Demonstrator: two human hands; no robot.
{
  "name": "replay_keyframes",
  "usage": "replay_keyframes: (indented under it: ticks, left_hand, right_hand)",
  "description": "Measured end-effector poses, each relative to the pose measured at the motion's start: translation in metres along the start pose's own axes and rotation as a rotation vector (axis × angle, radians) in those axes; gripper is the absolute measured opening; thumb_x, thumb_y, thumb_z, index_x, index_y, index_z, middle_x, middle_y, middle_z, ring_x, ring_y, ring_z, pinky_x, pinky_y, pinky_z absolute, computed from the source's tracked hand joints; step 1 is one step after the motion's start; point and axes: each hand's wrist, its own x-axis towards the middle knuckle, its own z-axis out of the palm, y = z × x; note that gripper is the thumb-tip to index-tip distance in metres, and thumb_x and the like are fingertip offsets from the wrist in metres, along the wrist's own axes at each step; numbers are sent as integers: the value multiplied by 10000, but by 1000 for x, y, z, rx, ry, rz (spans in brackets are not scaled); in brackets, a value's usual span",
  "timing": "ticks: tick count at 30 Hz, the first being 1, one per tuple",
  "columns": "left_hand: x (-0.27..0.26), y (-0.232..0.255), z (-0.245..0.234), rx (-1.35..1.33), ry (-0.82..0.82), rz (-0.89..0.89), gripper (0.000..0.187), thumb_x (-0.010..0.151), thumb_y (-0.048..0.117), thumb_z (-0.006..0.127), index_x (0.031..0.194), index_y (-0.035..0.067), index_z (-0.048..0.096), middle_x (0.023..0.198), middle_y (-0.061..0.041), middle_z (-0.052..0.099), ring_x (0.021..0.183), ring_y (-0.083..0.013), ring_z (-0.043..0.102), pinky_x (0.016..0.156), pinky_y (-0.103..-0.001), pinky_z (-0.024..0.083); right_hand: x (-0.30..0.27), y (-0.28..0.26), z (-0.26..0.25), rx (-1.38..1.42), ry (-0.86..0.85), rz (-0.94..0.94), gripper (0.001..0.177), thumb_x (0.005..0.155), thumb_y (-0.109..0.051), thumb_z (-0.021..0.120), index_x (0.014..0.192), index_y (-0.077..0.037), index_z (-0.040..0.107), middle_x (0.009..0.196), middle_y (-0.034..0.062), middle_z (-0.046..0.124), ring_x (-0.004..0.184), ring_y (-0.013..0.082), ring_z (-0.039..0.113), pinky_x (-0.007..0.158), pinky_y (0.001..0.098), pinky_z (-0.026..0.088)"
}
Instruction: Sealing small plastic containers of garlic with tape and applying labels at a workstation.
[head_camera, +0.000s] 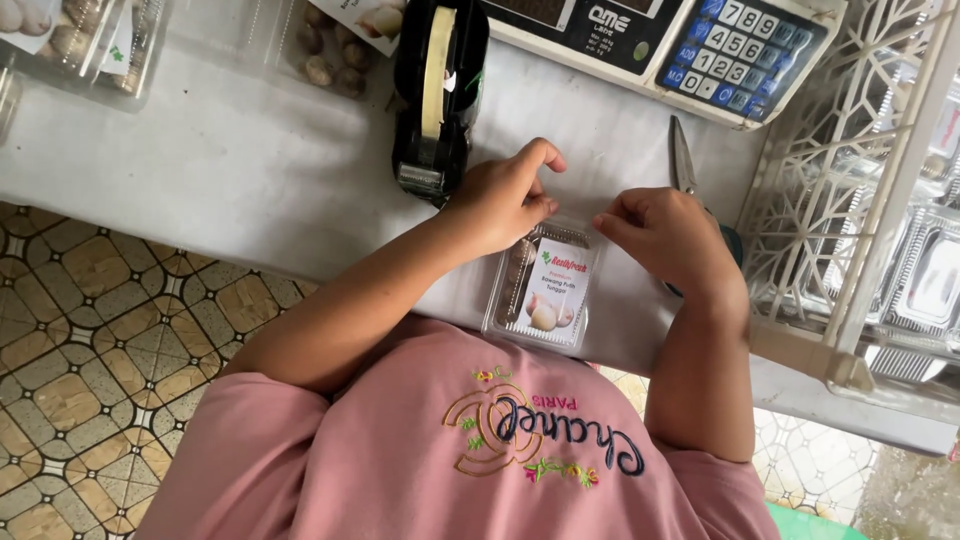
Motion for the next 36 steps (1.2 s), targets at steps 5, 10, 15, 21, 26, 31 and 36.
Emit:
replay_keyframes:
  ticks: [5, 10, 15, 21, 26, 31, 36]
  left_hand:
    - [-1, 1, -2, -11, -5, 6, 360, 957, 232, 669, 1242, 276, 454, 865, 44, 753, 960, -241, 733, 923, -437, 556]
    - [-3, 4, -5, -7, -16, 14, 365, 960, 229, 668, 1243, 273, 443, 852, 46, 747, 946, -241, 732, 918, -443, 554]
    - [-5, 7, -6, 5, -34, 12, 352, 976, 241, 645, 1255, 272, 433, 893, 33, 753, 966, -265, 732, 928, -460, 552]
    - [-4, 5, -2, 22, -13, 25, 352, 976, 232, 642, 1253, 261, 426, 871, 28, 746, 934, -264, 737, 902, -459, 560]
    - [2, -5, 6, 40, 32, 58, 420, 949, 234, 671, 1271, 254, 401, 862, 19, 744, 933, -276, 737, 890, -477, 565]
    - [0, -6, 9, 49, 73, 77, 483, 924, 227, 686, 1302, 254, 387, 830, 18, 743, 912, -283, 742, 865, -479, 577]
    - [-4, -4, 9, 61, 114, 114, 515, 922, 198, 698, 1335, 189, 390, 815, -31, 751, 887, -324, 747, 838, -508, 581]
  right_hand:
    - [-1, -9, -2, -120, 29, 11, 289, 937, -306, 697, 748, -90, 728, 537, 65, 579, 588, 244, 553, 611, 390, 431]
    - [3, -4, 1, -196, 37, 5, 295, 946, -337, 700, 773, -102, 742, 555, 60, 610, 604, 264, 588, 614, 394, 456]
    - [0, -5, -1, -139, 2, 54, 317, 948, -379, 690, 808, -103, 760, 603, 69, 648, 672, 275, 615, 662, 411, 470]
    - [-3, 1, 0, -108, -14, 98, 385, 948, -441, 672, 805, -95, 761, 614, 85, 642, 696, 291, 623, 671, 421, 468]
    - [8, 26, 14, -38, 113, -39, 224, 910, -340, 740, 997, -134, 744, 736, 55, 681, 712, 276, 626, 657, 435, 477]
    - [17, 32, 25, 57, 335, -287, 95, 948, -165, 786, 1033, -148, 745, 830, 13, 689, 765, 200, 610, 670, 341, 498]
    - [7, 7, 28, 75, 324, -577, 103, 877, 23, 802, 915, -71, 780, 785, 64, 682, 789, 233, 601, 736, 342, 522]
